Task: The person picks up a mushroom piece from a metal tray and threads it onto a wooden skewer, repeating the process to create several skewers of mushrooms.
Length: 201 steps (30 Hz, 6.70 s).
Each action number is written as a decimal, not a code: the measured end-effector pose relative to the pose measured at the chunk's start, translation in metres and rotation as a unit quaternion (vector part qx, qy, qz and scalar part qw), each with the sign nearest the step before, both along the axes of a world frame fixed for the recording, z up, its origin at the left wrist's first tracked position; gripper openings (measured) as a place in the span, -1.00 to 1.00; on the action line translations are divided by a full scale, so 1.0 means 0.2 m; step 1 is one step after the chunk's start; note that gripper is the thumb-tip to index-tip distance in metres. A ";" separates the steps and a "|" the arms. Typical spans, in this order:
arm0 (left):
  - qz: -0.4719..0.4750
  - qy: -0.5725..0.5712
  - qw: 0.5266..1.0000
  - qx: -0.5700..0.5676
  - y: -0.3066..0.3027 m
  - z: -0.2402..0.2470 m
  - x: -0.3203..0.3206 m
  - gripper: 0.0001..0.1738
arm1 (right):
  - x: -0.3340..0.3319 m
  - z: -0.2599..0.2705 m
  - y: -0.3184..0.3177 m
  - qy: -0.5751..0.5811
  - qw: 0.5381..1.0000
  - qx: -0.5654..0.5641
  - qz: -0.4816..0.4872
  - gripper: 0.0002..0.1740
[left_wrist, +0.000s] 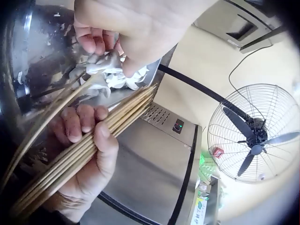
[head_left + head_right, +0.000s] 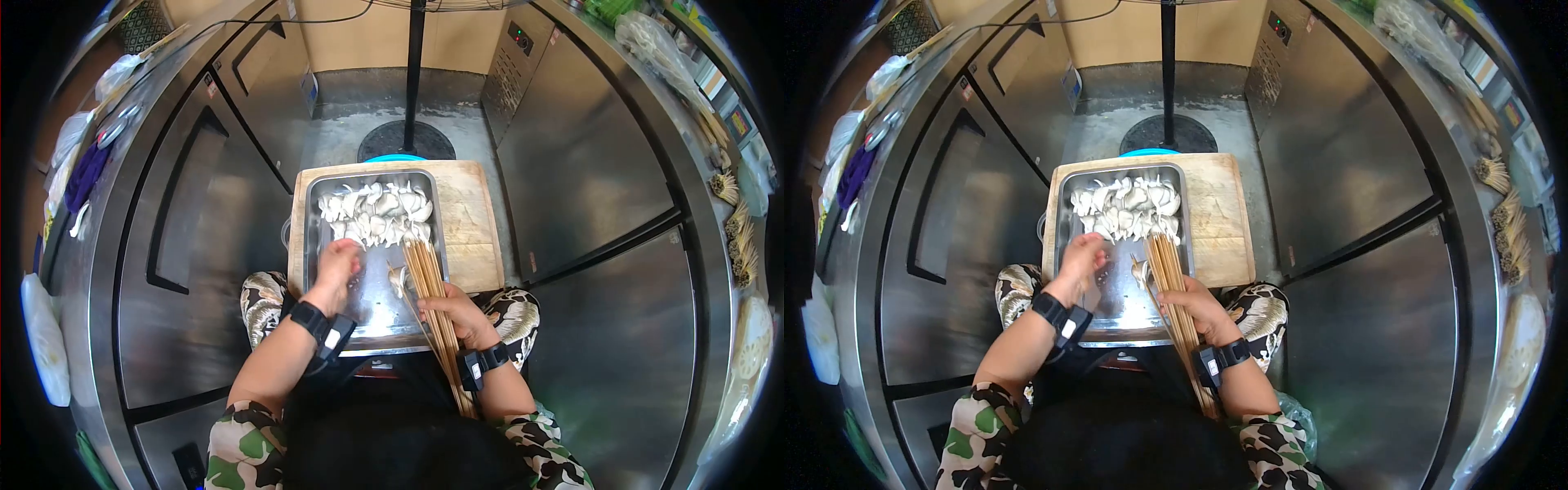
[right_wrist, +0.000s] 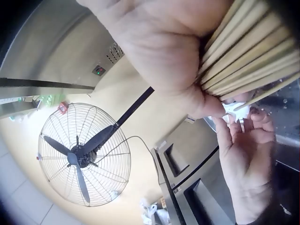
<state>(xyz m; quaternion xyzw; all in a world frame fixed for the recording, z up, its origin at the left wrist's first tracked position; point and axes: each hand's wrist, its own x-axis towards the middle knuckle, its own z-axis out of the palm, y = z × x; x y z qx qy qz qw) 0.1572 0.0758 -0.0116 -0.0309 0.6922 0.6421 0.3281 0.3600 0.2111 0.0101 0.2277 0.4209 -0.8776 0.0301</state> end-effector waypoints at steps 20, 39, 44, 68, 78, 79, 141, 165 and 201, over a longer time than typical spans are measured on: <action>-0.004 0.325 0.937 -0.125 -0.04 -0.20 -0.43 -0.85 | 0.00 -0.01 0.00 -0.002 1.000 -0.006 -0.028 -0.82; -0.055 -0.116 0.980 0.153 0.04 0.23 0.06 -0.66 | -0.02 -0.01 0.00 0.046 0.998 0.022 0.028 -0.72; -0.053 -0.052 0.988 0.137 0.05 0.23 0.08 -0.69 | -0.02 0.00 0.00 0.046 0.998 0.019 0.047 -0.71; -0.027 0.024 0.984 0.175 0.06 0.30 0.16 -0.66 | -0.02 0.01 -0.01 0.064 0.996 0.014 0.063 -0.72; -0.033 0.034 0.982 0.183 0.05 0.30 0.18 -0.75 | -0.02 0.01 -0.01 0.055 0.996 0.019 0.062 -0.70; -0.033 0.034 0.983 0.177 0.05 0.31 0.18 -0.76 | -0.02 0.01 -0.01 0.055 0.996 0.018 0.063 -0.70; -0.124 -0.003 0.992 0.010 0.07 -0.02 0.30 -0.80 | 0.01 0.04 -0.02 0.021 0.999 0.044 -0.001 -0.60; 0.056 0.265 0.932 -0.240 0.14 -0.36 -0.17 -0.57 | 0.02 -0.03 0.02 0.034 0.999 0.010 -0.005 -0.69; -0.041 0.018 0.984 0.173 0.04 0.22 0.15 -0.73 | 0.01 0.02 0.00 0.042 0.999 -0.017 0.005 -0.73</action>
